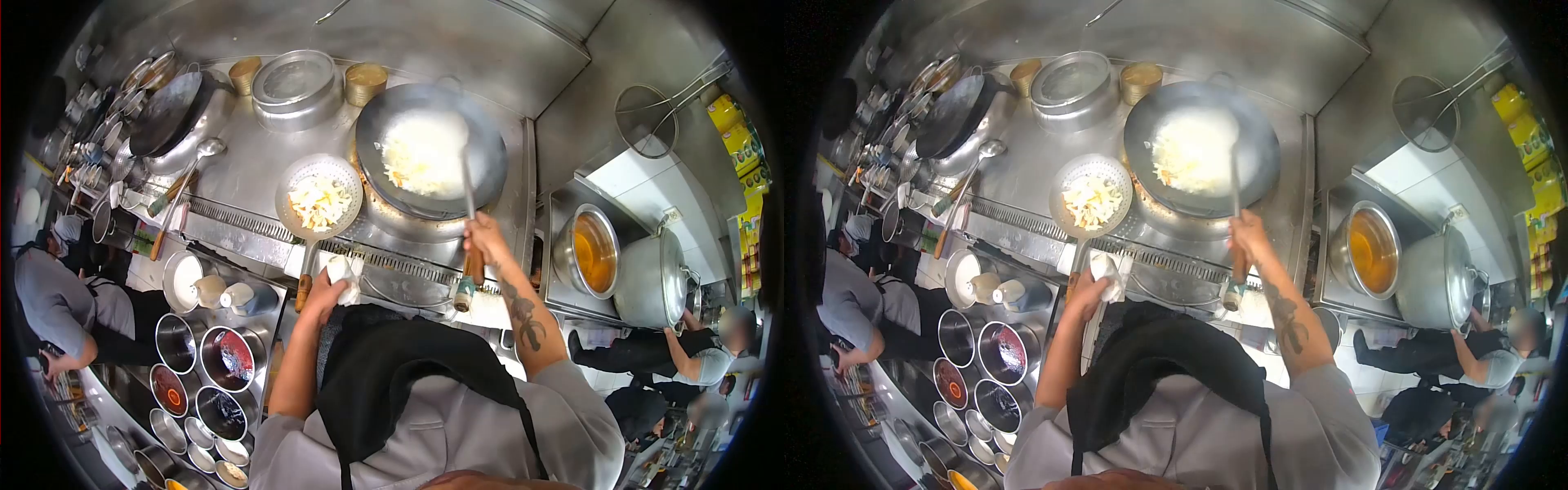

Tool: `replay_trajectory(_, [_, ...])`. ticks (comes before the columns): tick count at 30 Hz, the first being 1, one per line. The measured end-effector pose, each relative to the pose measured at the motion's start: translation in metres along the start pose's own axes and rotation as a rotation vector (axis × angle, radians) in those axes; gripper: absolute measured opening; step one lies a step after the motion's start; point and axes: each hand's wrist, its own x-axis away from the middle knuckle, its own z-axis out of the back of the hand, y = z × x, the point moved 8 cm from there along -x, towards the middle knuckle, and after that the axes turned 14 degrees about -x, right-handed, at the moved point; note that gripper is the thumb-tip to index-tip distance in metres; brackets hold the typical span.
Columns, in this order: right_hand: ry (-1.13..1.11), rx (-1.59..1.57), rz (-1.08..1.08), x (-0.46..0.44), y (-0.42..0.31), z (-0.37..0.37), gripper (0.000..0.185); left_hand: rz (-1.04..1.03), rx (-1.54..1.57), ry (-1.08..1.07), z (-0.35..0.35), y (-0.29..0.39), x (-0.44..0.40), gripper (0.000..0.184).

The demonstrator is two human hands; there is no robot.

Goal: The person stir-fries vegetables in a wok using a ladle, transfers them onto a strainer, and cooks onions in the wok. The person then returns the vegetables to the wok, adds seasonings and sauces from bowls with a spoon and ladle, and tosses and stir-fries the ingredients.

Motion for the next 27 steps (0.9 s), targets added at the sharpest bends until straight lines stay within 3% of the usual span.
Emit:
replay_trajectory(7, [-0.589, -1.323, -0.654, 0.063, -0.035, -0.076, 0.027, 0.035, 0.134, -0.140, -0.014, 0.009, 0.037, 0.050])
replay_trajectory(11, [-0.545, -1.368, -0.644, 0.077, -0.045, -0.072, 0.038, -0.001, 0.181, -0.158, -0.017, 0.007, 0.045, 0.051])
replay_trajectory(27, [-0.605, -1.222, -0.607, 0.129, -0.116, -0.072, 0.036, 0.074, 0.281, -0.182, -0.023, 0.019, 0.066, 0.047])
